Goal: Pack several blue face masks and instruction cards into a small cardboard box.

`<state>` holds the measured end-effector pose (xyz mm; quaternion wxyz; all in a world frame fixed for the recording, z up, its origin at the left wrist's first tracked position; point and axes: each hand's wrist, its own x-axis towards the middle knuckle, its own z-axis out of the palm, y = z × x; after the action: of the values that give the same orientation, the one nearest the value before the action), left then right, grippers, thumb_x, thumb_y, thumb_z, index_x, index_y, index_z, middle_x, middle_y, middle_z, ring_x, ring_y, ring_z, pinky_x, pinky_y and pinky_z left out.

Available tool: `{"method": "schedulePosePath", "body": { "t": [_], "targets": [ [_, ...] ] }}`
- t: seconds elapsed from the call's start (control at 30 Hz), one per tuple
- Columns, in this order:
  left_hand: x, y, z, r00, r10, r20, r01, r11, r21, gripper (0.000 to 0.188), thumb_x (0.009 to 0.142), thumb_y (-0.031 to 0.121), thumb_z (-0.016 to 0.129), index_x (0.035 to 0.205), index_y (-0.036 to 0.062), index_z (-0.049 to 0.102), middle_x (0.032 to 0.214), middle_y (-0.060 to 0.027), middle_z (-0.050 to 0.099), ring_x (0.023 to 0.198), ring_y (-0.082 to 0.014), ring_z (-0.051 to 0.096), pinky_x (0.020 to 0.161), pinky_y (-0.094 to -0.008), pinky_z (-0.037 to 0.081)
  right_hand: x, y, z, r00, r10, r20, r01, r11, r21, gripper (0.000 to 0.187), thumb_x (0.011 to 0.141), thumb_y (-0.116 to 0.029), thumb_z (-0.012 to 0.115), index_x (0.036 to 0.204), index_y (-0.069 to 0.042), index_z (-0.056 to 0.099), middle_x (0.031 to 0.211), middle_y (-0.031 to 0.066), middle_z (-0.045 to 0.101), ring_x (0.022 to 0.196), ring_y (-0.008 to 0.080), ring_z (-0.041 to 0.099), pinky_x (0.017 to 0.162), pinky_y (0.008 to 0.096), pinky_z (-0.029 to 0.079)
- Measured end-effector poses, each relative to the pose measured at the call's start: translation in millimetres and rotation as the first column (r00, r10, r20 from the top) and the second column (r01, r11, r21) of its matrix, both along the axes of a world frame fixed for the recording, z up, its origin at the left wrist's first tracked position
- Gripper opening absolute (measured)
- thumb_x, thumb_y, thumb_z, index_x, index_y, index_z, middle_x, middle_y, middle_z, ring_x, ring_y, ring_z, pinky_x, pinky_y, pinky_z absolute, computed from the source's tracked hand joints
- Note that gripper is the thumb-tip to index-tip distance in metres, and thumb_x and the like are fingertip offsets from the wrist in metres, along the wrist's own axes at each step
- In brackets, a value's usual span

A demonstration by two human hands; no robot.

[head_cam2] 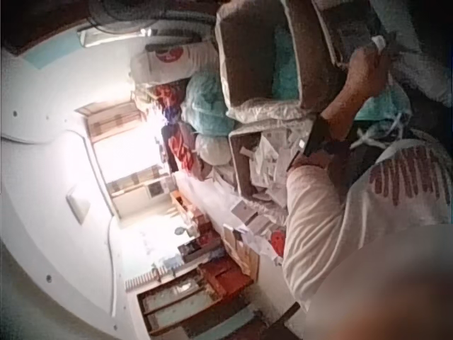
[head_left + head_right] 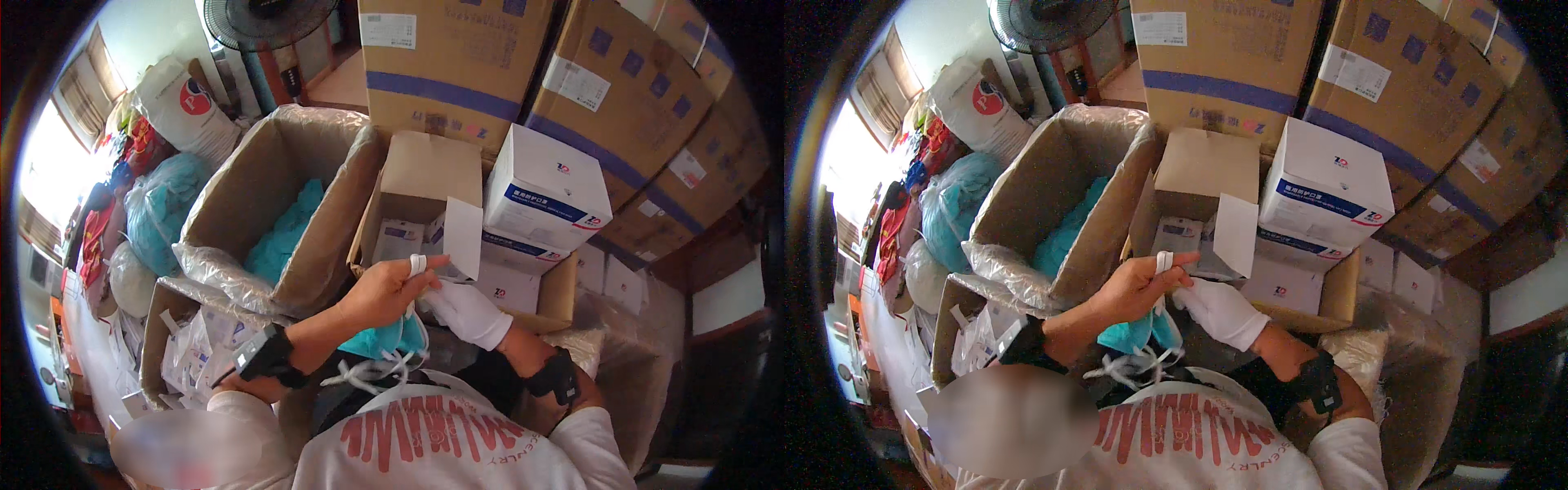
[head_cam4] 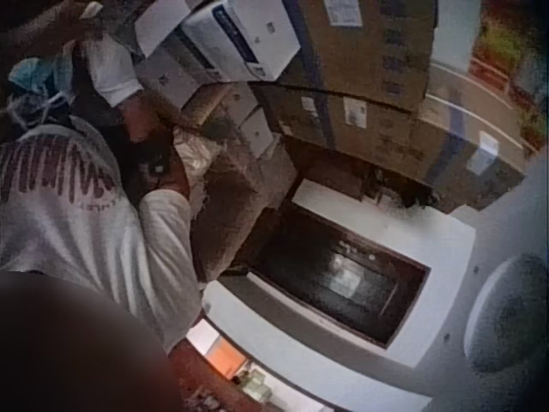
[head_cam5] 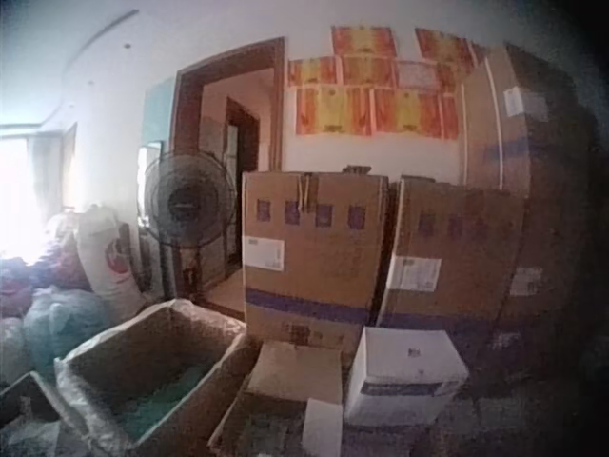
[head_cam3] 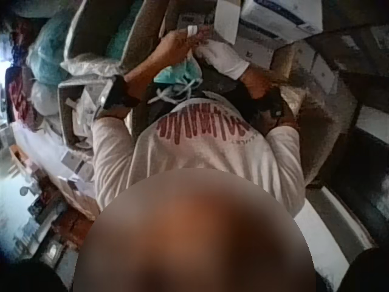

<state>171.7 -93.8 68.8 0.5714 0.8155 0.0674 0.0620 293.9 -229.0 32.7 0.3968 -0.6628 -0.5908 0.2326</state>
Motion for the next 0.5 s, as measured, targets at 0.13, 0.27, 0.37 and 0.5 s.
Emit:
{"method": "schedulePosePath", "body": {
  "t": [0.13,0.27,0.37,0.5],
  "targets": [
    [-3,9,12,0.989,-0.089,0.116,0.0,0.792,0.611,0.031,0.083,0.017,0.05,0.114,0.0149,0.052,0.082,-0.0125,0.061,0.068,-0.0302,0.059,0.059,-0.037,0.047,3,-4,36,0.993,-0.018,-0.115,-0.016,0.957,-0.291,0.02,0.087,-0.019,0.043,0.094,-0.003,0.053,0.08,0.0187,0.057,0.077,0.0359,0.055,0.065,0.0422,0.043],
    [-1,10,23,0.979,-0.191,-0.066,0.174,0.632,0.755,0.022,0.083,0.022,0.048,0.101,0.0123,0.055,0.077,-0.0141,0.059,0.068,-0.032,0.058,0.058,-0.0397,0.047,0,-8,29,0.966,0.21,0.15,-0.2,0.977,-0.08,0.019,0.087,-0.019,0.043,0.09,-0.004,0.053,0.073,0.0158,0.057,0.065,0.0316,0.055,0.058,0.0366,0.043],
    [-5,14,26,0.911,-0.356,-0.207,0.392,0.592,0.704,0.02,0.083,0.026,0.047,0.09,0.0093,0.055,0.073,-0.0152,0.057,0.067,-0.0333,0.057,0.058,-0.0413,0.046,-13,-13,51,0.949,0.29,0.126,-0.228,0.903,-0.365,0.018,0.087,-0.022,0.042,0.093,-0.01,0.054,0.079,0.0156,0.057,0.075,0.0348,0.056,0.064,0.0417,0.044],
    [-24,11,32,0.743,-0.612,-0.27,0.656,0.586,0.476,0.029,0.085,0.032,0.044,0.076,0.0053,0.052,0.07,-0.016,0.055,0.066,-0.0354,0.055,0.057,-0.0427,0.044,-15,-37,55,0.83,0.547,0.108,-0.496,0.813,-0.305,0.02,0.087,-0.027,0.042,0.094,-0.012,0.053,0.079,0.0129,0.056,0.074,0.0333,0.055,0.063,0.0394,0.045]
  ]
}}
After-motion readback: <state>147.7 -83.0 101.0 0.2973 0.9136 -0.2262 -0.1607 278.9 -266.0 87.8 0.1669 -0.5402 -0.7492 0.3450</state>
